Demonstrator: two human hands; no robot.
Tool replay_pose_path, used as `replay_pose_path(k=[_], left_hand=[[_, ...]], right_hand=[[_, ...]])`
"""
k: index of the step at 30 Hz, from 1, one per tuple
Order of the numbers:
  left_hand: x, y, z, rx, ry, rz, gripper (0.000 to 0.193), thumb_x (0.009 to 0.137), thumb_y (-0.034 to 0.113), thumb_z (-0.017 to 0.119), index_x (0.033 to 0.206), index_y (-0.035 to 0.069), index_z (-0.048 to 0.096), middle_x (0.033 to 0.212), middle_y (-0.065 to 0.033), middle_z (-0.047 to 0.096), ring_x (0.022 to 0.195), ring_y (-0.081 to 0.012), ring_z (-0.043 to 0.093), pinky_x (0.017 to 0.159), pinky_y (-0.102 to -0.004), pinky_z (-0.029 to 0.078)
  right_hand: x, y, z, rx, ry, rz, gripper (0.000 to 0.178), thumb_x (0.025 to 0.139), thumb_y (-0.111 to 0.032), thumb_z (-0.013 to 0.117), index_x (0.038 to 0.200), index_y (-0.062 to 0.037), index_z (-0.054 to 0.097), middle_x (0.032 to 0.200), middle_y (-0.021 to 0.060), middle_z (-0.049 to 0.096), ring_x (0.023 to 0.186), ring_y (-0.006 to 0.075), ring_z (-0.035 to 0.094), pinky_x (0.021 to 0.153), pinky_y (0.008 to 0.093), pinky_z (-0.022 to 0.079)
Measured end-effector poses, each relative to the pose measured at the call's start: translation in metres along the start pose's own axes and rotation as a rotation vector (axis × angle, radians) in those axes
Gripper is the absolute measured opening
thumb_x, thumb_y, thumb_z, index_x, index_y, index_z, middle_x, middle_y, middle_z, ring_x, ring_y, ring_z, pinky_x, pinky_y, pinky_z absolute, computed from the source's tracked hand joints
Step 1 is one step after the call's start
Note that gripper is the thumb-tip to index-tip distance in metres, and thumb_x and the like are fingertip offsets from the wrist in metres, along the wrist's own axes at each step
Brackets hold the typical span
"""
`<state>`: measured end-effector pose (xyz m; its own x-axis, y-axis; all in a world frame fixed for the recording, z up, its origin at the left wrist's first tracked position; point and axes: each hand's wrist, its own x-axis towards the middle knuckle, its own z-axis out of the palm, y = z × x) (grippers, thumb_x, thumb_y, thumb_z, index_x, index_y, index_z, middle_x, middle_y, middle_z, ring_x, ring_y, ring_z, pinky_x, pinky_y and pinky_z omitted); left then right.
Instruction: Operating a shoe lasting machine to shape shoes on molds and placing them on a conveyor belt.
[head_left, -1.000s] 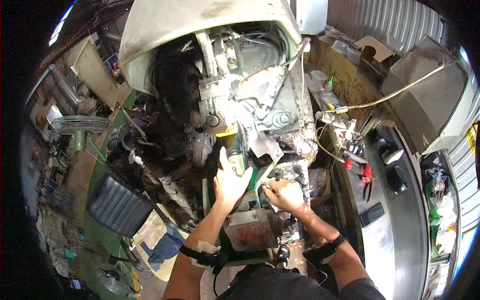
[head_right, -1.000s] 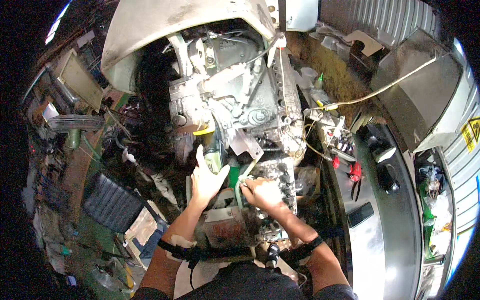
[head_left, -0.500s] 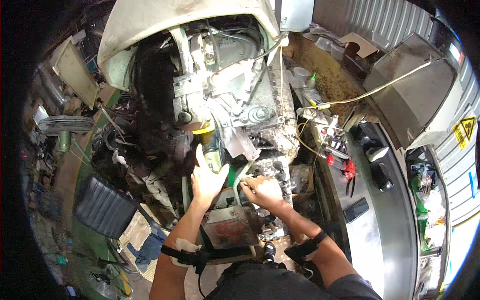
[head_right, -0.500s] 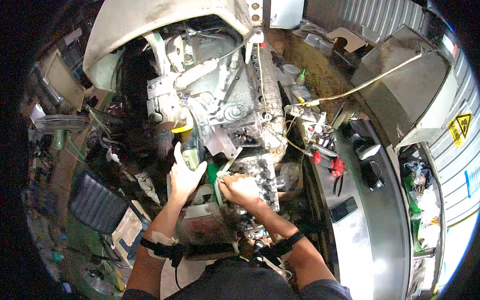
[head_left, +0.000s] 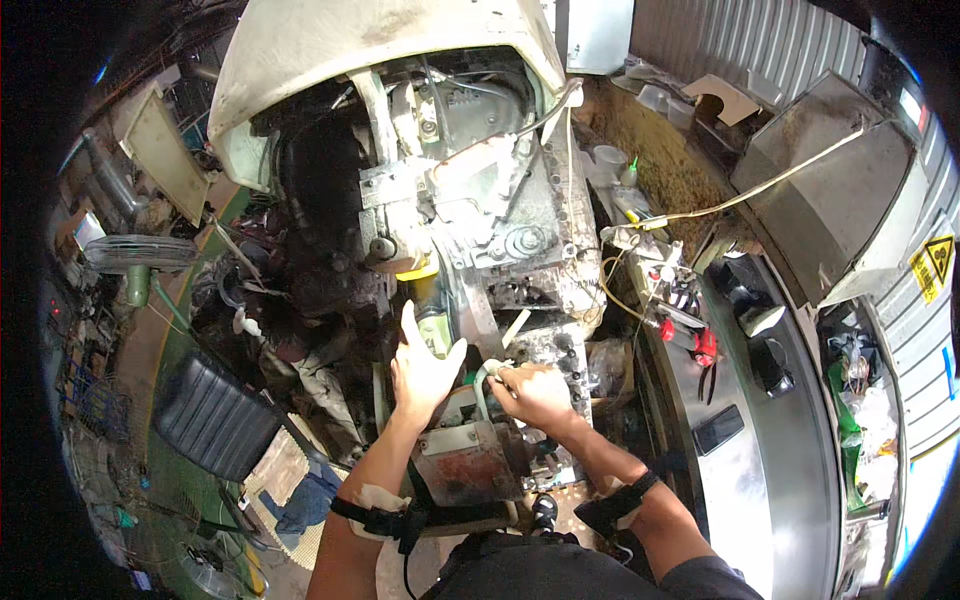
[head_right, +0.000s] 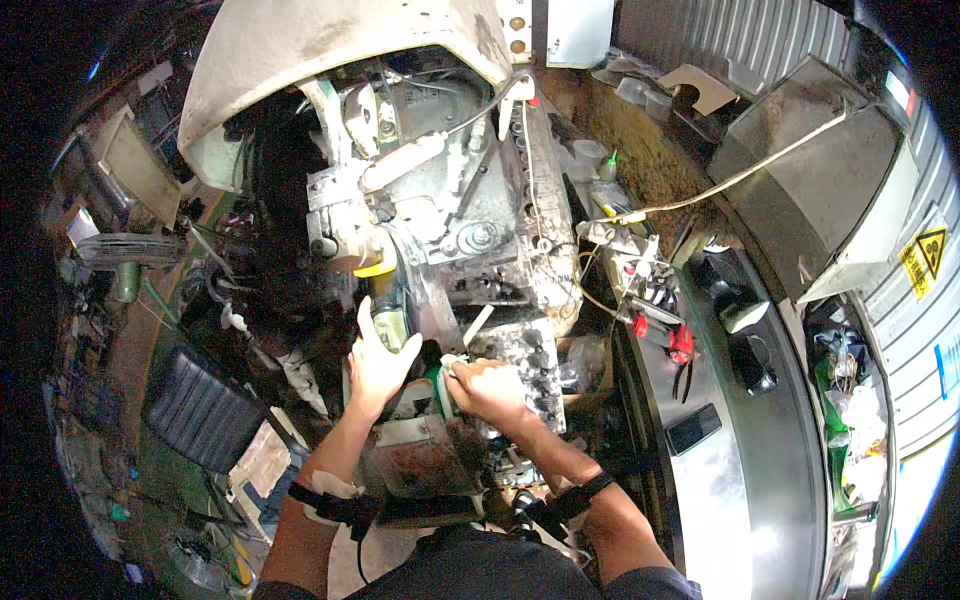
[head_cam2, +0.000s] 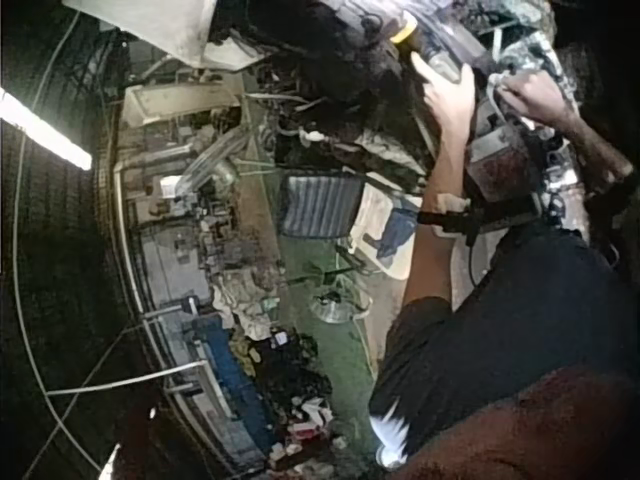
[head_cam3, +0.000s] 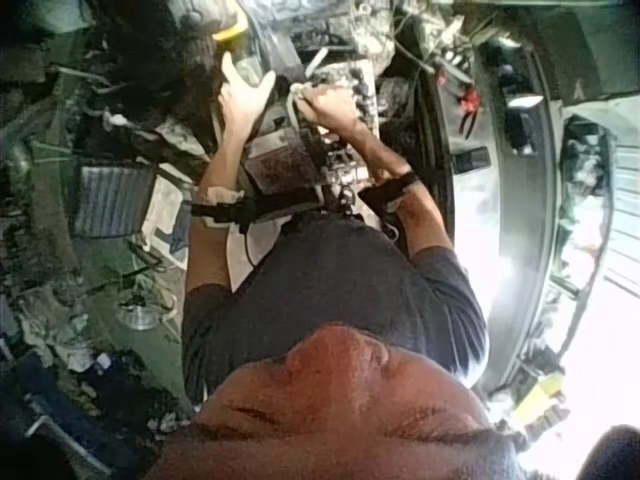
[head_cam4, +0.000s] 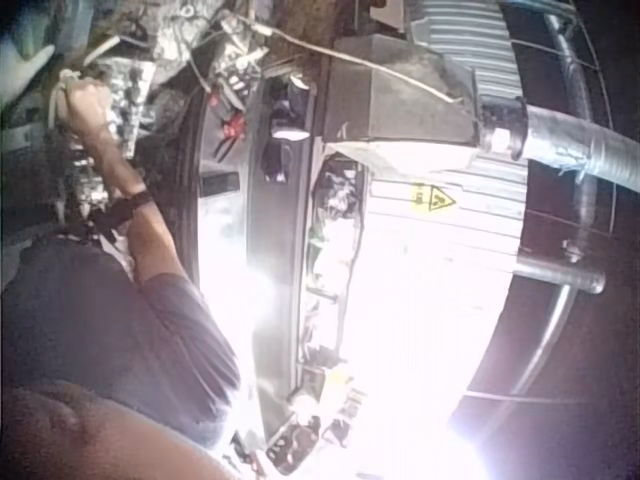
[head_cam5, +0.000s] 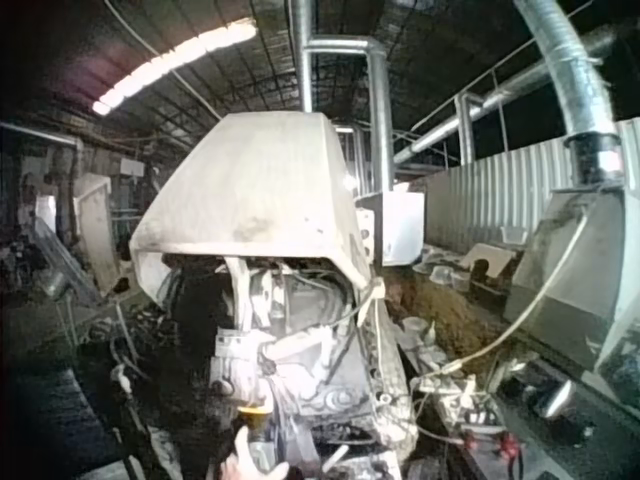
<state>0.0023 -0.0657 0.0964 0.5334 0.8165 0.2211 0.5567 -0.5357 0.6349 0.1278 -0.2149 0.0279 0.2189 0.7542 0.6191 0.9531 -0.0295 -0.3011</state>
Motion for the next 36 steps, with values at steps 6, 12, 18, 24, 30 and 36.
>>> replay_pose_path(k=[6, 12, 18, 24, 30, 36], left_hand=[[0.0, -0.0028, 0.0004, -0.002, 0.009, 0.025, 0.1, 0.078, 0.036, 0.079, 0.155, 0.01, 0.02, 0.096, -0.034, 0.067, 0.091, -0.0503, 0.066, 0.084, -0.0538, 0.053], [-0.0018, -0.0038, 0.0014, 0.013, 0.017, 0.011, 0.101, 0.078, 0.037, 0.079, 0.155, 0.011, 0.019, 0.096, -0.0347, 0.066, 0.092, -0.0508, 0.066, 0.085, -0.0542, 0.053], [-0.0015, -0.0057, 0.0025, -0.001, 0.023, 0.025, 0.101, 0.078, 0.036, 0.079, 0.155, 0.011, 0.019, 0.097, -0.0349, 0.066, 0.093, -0.0509, 0.065, 0.085, -0.0546, 0.053], [-0.0015, -0.0023, -0.0003, -0.033, -0.005, 0.015, 0.1, 0.079, 0.035, 0.078, 0.155, 0.01, 0.019, 0.099, -0.0347, 0.066, 0.094, -0.0511, 0.065, 0.086, -0.0545, 0.053], [-0.0017, -0.0067, 0.002, -0.033, 0.025, 0.044, 0.101, 0.079, 0.035, 0.079, 0.155, 0.01, 0.019, 0.102, -0.0353, 0.065, 0.095, -0.0512, 0.065, 0.087, -0.0541, 0.053], [-0.002, -0.0049, -0.0001, -0.02, -0.029, -0.011, 0.101, 0.079, 0.039, 0.079, 0.155, 0.012, 0.018, 0.109, -0.0345, 0.065, 0.1, -0.0504, 0.064, 0.09, -0.0544, 0.051]], right_hand=[[0.001, -0.0017, 0.001, 0.007, 0.014, 0.006, 0.017, 0.088, -0.02, 0.068, 0.099, -0.0074, 0.068, 0.067, 0.0094, 0.066, 0.062, 0.0255, 0.068, 0.06, 0.0375, 0.054], [0.0001, -0.0025, -0.0014, 0.017, 0.007, 0.002, 0.017, 0.088, -0.021, 0.067, 0.098, -0.0074, 0.068, 0.067, 0.0086, 0.066, 0.061, 0.0251, 0.067, 0.059, 0.0367, 0.054], [0.0004, -0.0027, -0.0004, -0.01, 0.003, 0.003, 0.017, 0.089, -0.021, 0.068, 0.099, -0.0068, 0.069, 0.065, 0.0083, 0.065, 0.059, 0.0249, 0.067, 0.058, 0.0362, 0.054], [0.0017, -0.0055, -0.004, -0.005, 0.013, 0.024, 0.016, 0.089, -0.021, 0.068, 0.096, -0.0066, 0.069, 0.067, 0.0088, 0.066, 0.06, 0.0248, 0.067, 0.059, 0.0361, 0.054], [0.0035, -0.0066, -0.0065, -0.01, -0.009, 0.027, 0.016, 0.089, -0.02, 0.068, 0.098, -0.0063, 0.07, 0.068, 0.0095, 0.067, 0.061, 0.0254, 0.067, 0.06, 0.0362, 0.054], [0.0031, -0.0059, -0.0042, -0.027, -0.028, 0.049, 0.018, 0.09, -0.02, 0.068, 0.1, -0.0057, 0.07, 0.072, 0.0102, 0.069, 0.062, 0.026, 0.068, 0.061, 0.0364, 0.055]])
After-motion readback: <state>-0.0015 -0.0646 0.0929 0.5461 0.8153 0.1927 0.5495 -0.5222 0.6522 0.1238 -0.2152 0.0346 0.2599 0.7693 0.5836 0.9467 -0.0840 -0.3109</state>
